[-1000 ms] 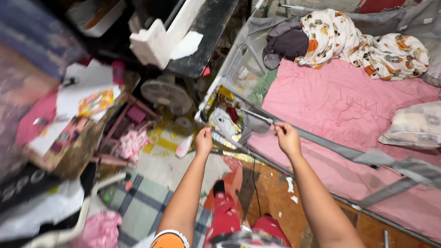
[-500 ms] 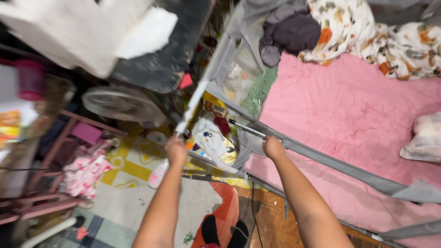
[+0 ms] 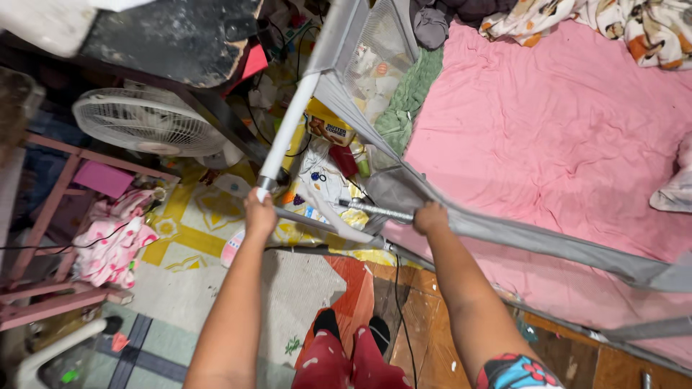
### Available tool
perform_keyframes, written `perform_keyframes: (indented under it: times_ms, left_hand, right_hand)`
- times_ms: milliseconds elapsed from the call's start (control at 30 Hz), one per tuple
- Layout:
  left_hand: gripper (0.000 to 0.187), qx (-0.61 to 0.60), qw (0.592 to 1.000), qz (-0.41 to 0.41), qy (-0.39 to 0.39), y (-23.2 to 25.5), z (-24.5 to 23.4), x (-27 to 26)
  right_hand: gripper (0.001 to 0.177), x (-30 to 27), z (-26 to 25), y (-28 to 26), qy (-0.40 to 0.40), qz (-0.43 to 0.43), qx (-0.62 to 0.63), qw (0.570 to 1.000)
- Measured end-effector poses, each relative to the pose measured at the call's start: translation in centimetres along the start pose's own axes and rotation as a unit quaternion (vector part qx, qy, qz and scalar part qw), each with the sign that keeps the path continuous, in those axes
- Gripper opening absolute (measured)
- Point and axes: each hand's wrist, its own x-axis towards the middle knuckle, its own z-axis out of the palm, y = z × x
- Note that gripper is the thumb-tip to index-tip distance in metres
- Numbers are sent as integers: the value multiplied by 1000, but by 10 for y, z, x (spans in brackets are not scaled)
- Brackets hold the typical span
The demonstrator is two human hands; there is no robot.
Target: The person connects metal poles to a bed frame by hand, then uses a broom and dustpan to sweep debris from the floor into the pan.
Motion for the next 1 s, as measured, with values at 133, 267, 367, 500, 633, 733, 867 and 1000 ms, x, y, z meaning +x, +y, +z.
perform_keyframes:
  times_ms: [133, 267, 367, 500, 633, 733, 867, 1000]
  left_hand:
    - [39, -76, 991, -62, -93, 31, -3, -25]
    - [39, -207, 947, -137, -203, 72, 2, -72]
    - [42, -227, 916, -152, -292, 111, 32, -115]
    - [44, -194, 936, -123, -266, 147, 42, -144]
    - [41, -129, 941, -125, -286, 162, 30, -143]
    - [37, -146, 929, -157, -301, 164, 19, -128]
    - [33, -188, 920, -148, -309, 159, 2, -125]
    - [32, -198, 916, -150, -316, 160, 2, -126]
  right_hand:
    - [49, -98, -45, -1, 57, -30, 179, 982]
    - [68, -203, -98, 20, 116, -52, 203, 971]
    - [66, -250, -114, 30, 125, -53, 194, 972]
    - [66, -277, -123, 64, 151, -53, 207, 965]
    - [66, -280, -118, 80, 148, -26, 194, 969]
    - [68, -268, -110, 78, 140, -28, 176, 974]
    - [69, -247, -94, 72, 149, -63, 209, 964]
    - [69, -232, -89, 57, 127, -39, 221, 966]
